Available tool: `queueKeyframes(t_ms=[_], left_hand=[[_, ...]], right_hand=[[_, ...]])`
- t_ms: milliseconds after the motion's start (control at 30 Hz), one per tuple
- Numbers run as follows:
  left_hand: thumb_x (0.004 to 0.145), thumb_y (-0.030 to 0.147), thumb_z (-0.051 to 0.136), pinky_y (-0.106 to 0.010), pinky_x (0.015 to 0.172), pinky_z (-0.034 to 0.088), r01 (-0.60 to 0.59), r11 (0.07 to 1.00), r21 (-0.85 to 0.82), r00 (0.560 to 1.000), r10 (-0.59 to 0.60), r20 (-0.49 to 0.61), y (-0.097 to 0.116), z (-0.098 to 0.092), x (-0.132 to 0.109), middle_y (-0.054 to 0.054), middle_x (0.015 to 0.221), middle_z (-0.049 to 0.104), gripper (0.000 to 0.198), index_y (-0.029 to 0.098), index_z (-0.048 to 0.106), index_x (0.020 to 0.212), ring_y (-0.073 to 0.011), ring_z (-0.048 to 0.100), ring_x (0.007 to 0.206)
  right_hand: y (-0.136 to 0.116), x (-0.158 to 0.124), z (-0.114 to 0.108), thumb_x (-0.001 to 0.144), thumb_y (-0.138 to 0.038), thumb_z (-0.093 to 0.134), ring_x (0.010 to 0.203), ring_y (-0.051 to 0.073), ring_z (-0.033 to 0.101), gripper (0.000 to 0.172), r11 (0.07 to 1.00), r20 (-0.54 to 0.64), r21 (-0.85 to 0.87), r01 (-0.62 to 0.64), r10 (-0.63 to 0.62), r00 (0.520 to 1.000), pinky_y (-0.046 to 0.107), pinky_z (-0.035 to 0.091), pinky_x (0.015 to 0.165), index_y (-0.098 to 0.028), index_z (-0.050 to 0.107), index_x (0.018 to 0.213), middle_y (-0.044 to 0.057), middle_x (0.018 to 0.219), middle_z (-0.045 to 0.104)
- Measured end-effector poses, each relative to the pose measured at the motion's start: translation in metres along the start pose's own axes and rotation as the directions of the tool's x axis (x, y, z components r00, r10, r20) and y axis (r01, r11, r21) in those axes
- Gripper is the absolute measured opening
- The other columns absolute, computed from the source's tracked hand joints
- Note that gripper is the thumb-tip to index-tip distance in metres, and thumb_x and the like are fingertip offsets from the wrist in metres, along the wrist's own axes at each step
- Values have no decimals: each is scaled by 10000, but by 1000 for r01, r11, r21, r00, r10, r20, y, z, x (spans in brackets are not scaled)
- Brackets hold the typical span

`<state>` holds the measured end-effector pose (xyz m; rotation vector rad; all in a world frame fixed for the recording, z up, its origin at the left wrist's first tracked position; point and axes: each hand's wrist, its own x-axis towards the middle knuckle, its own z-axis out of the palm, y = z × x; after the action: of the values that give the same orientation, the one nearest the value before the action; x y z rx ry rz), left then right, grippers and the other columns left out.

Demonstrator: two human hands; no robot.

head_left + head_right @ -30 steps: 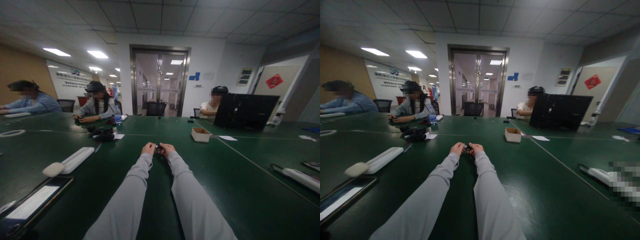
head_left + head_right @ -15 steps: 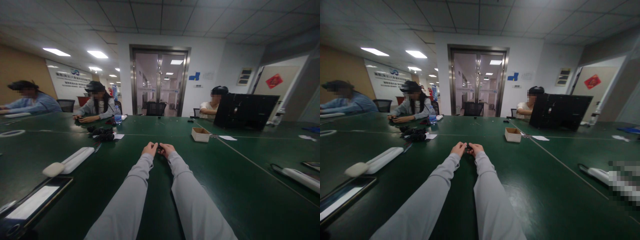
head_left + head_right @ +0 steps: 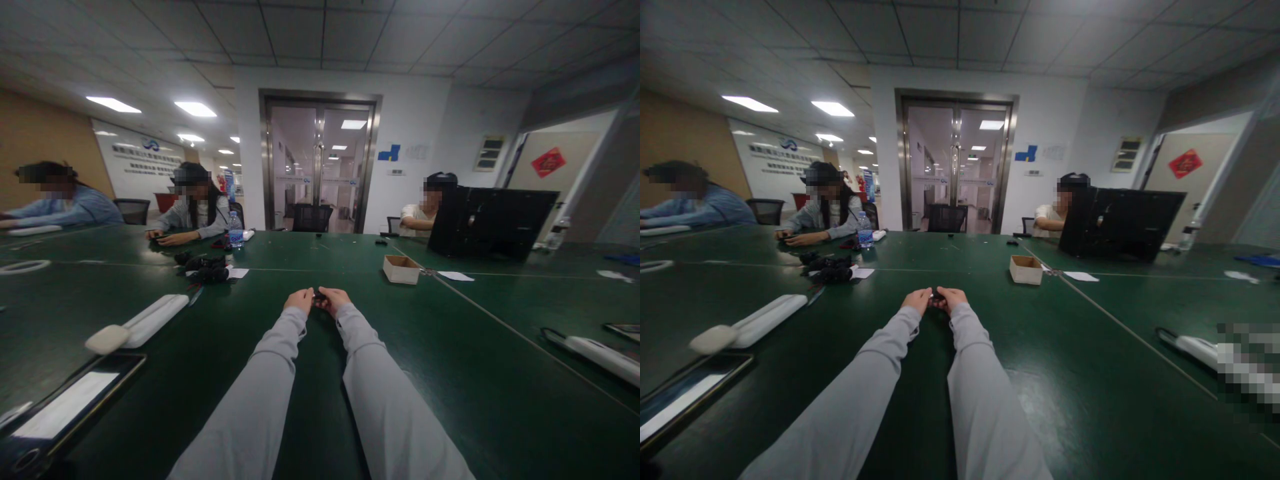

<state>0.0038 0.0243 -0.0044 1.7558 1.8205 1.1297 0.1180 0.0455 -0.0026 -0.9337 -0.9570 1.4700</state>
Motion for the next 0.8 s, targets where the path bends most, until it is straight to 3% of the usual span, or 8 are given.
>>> queueKeyframes(t_ms=[67, 233, 367, 533, 700, 800], left_hand=[[759, 461, 315, -249, 610, 371, 2, 1000, 2, 1000, -2, 2, 0, 0, 0, -53, 629, 605, 416, 199, 550, 537, -168, 541, 643], [732, 412, 395, -245, 621, 372, -45, 999, 6, 999, 45, -6, 0, 0, 1, -35, 695, 613, 282, 213, 562, 621, -163, 539, 679], [764, 435, 321, -256, 621, 371, -25, 999, 28, 1000, 24, 10, 0, 0, 0, -62, 681, 612, 391, 200, 569, 573, -181, 544, 684], [731, 431, 400, -234, 594, 369, -65, 998, 9, 998, 65, -4, -1, 2, -2, -27, 705, 612, 281, 220, 571, 657, -154, 533, 659], [757, 448, 335, -238, 598, 364, -59, 998, 16, 998, 59, 12, 1, 1, -2, -48, 693, 612, 379, 198, 574, 600, -159, 532, 670], [747, 463, 349, -224, 608, 368, -46, 999, 19, 999, 46, 6, 2, 0, -3, -30, 722, 616, 351, 206, 575, 667, -145, 533, 683]], right_hand=[[0, 0, 0, 667, -143, 586, 258, 55, 392, 175, 1000, 0, -1, -1, 1, 1000, 212, 466, 384, -112, 512, 511, -2, 354, 506], [-3, -3, 1, 682, -120, 556, 249, 56, 373, 180, 999, -16, 34, -9, 10, 1000, 222, 469, 381, -112, 510, 508, -14, 320, 470], [-3, -4, 2, 659, -125, 585, 255, 58, 389, 165, 1000, 1, 28, -9, 9, 1000, 219, 472, 384, -111, 509, 514, -7, 337, 488], [-2, -2, 0, 675, -127, 568, 260, 60, 397, 161, 999, -28, 30, -14, 15, 1000, 229, 490, 412, -110, 512, 524, -18, 316, 466], [-1, 0, -1, 670, -141, 586, 261, 64, 398, 180, 999, -12, 37, 0, 0, 1000, 211, 466, 372, -110, 505, 512, -20, 298, 449], [-1, -1, 0, 665, -132, 591, 259, 59, 390, 180, 999, -5, 54, 4, -4, 1000, 211, 464, 367, -108, 501, 510, -18, 307, 459]])
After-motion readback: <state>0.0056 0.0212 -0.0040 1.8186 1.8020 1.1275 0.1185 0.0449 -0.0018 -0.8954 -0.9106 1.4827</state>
